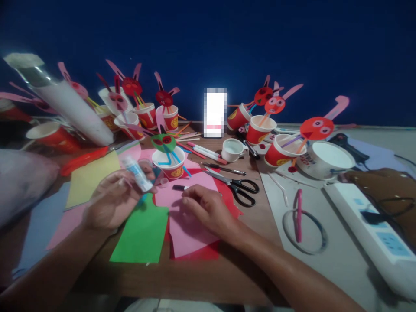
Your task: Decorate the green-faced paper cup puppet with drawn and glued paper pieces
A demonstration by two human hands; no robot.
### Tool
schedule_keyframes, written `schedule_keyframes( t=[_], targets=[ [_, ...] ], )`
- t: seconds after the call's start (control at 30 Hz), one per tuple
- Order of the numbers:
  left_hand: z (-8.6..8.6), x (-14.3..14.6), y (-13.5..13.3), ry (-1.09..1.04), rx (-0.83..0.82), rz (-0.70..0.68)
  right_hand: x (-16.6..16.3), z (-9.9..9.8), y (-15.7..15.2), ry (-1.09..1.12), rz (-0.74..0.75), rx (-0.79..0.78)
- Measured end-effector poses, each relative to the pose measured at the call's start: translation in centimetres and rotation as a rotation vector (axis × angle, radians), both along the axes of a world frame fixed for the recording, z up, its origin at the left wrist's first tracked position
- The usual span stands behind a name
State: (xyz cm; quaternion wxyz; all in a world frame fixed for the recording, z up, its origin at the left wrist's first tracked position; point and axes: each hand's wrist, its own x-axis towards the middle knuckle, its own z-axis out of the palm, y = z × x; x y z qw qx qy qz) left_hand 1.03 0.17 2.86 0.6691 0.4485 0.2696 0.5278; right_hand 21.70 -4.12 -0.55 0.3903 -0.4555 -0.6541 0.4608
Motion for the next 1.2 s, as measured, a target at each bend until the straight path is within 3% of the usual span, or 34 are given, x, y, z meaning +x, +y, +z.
schedule_keyframes(
  t=[0.23, 0.4, 0.5, 0.63, 0.77, 0.9, 1.0, 1.13, 1.2],
  targets=[
    [0.6, -2.2, 0.7, 0.184, 0.2, -0.02, 0.1, 0.4, 0.2, -0.445, 0.023, 0.498],
    [1.7, -2.6, 0.5, 0.454, 0.161, -0.087, -1.6, 1.4, 1.7, -0.911, 0.113, 0.707],
    [2.1, -3.3, 0.2, 0.566, 0.184, -0.154, -3.7, 1.1, 2.7, -1.08, 0.139, 0.673],
    [2.0, -4.2, -0.2, 0.623, 0.158, -0.129, -6.2, -0.1, 3.8, -1.223, 0.078, 0.544],
    [1.3, -4.4, -0.3, 0.672, 0.16, -0.166, -7.1, -0.4, 4.6, -1.183, 0.067, 0.468],
    [0.7, -4.2, 0.1, 0.743, 0.237, -0.263, -6.3, -0.2, 4.6, -1.132, 0.09, 0.508],
    [0.5, -4.0, 0.6, 0.81, 0.293, -0.326, -4.7, -0.2, 3.7, -0.952, 0.1, 0.532],
    [0.6, -3.4, 0.9, 0.892, 0.364, -0.398, -2.3, 0.6, 2.4, -0.741, -0.043, 0.332],
    [0.6, -2.8, 0.8, 0.934, 0.371, -0.417, -1.5, 1.3, 2.0, -0.669, -0.042, 0.325]
  ],
)
